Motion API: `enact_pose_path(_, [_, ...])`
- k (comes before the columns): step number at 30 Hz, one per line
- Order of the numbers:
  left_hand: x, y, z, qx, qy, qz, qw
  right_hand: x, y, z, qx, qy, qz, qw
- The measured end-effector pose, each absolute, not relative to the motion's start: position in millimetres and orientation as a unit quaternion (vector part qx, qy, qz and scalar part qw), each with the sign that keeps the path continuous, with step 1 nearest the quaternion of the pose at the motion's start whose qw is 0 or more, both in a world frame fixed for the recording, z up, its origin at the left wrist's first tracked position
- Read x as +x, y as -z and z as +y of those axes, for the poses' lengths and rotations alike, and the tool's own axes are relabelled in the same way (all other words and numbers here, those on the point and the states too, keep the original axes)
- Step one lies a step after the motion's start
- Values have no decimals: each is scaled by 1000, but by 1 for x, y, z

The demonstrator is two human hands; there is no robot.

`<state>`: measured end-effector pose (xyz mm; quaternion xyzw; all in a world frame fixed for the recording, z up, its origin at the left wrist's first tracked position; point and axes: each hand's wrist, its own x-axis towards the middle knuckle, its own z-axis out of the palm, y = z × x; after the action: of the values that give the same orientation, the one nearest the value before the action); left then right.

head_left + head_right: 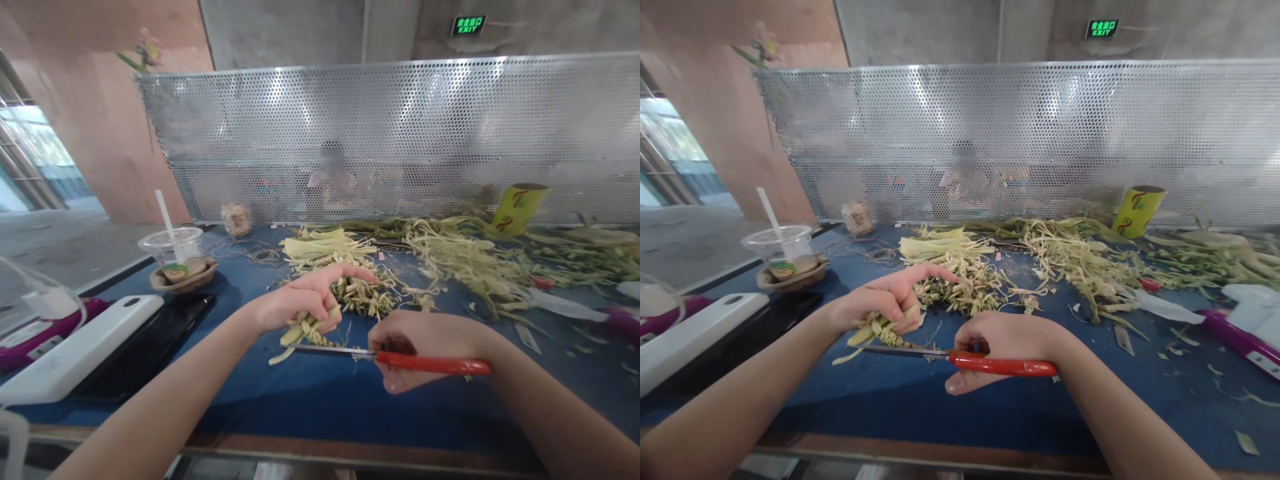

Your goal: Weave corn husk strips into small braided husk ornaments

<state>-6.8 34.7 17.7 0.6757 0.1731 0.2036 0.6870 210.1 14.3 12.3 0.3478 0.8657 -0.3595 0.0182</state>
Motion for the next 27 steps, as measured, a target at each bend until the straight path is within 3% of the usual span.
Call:
enact_pose_path(8, [19, -35, 36, 715, -126, 184, 662, 212, -14, 16, 347, 369, 862, 19])
enact_pose_path(27, [34, -38, 45, 753, -82, 179, 628, 218, -15, 22, 363, 349, 864, 4])
